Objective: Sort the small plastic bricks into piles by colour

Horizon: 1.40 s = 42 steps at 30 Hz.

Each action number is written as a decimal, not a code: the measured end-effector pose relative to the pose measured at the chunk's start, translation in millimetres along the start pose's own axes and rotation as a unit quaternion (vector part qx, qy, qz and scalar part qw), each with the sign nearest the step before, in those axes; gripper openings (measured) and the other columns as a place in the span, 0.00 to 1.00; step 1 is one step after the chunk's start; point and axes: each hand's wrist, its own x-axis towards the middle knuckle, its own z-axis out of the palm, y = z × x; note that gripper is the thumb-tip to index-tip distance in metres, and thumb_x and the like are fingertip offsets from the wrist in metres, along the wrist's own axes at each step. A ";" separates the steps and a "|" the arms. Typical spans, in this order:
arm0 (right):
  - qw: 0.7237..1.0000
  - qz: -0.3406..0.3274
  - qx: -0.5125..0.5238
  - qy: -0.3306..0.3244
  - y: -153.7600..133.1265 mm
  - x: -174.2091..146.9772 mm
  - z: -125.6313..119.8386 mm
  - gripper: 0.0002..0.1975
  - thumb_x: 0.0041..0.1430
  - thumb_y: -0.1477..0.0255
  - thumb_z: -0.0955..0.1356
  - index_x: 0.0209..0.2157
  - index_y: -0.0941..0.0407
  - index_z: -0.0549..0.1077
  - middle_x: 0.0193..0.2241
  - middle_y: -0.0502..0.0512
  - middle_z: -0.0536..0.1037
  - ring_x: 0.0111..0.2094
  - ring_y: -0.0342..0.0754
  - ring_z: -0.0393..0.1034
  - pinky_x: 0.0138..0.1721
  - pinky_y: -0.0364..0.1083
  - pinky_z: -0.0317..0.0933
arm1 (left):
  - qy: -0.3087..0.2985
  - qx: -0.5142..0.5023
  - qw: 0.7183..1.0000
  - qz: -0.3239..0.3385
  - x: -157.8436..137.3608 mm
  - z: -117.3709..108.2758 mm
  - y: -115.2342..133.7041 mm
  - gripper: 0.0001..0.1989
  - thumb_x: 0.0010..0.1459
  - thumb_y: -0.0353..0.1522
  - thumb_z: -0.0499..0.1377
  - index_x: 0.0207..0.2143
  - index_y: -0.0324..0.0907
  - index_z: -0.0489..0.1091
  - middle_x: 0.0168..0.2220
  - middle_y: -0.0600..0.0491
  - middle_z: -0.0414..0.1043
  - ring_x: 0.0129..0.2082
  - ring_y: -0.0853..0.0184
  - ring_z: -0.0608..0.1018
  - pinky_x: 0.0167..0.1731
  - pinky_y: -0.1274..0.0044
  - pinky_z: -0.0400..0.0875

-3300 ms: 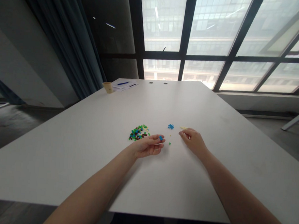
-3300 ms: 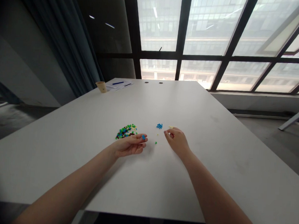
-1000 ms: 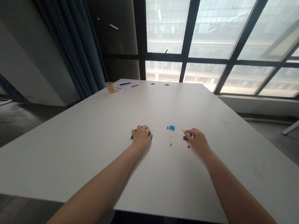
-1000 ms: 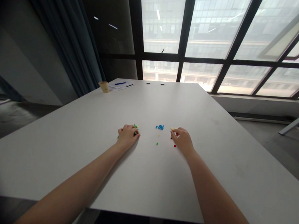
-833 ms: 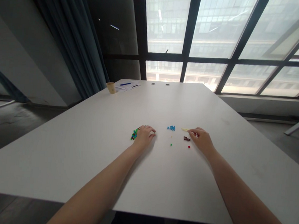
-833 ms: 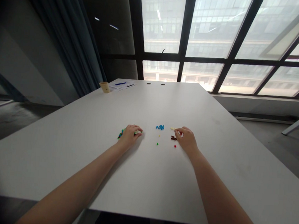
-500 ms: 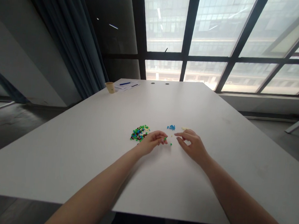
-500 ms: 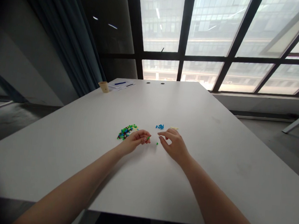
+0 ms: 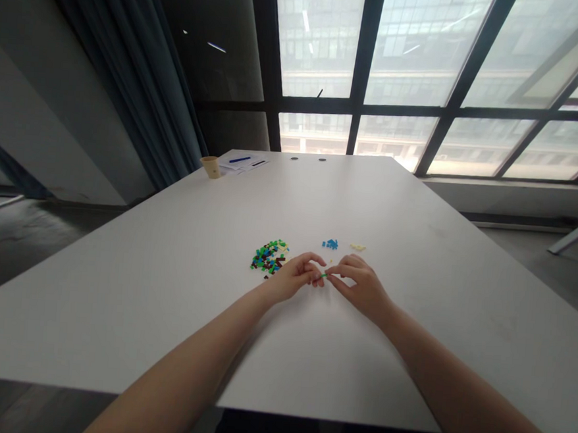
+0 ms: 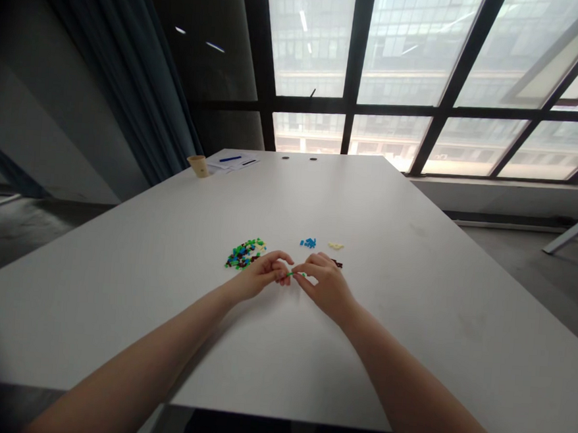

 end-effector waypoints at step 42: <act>0.978 0.194 -0.062 -0.054 24.0 -2.2 -18.2 0.09 0.51 0.70 0.64 0.29 0.55 0.76 0.23 0.51 0.69 0.25 0.42 0.62 0.30 0.43 0.56 | -0.032 -0.061 0.992 -0.107 -10.6 -11.7 20.5 0.09 0.46 0.33 0.60 0.31 0.39 0.67 0.27 0.56 0.65 0.25 0.76 0.66 0.26 0.82 0.58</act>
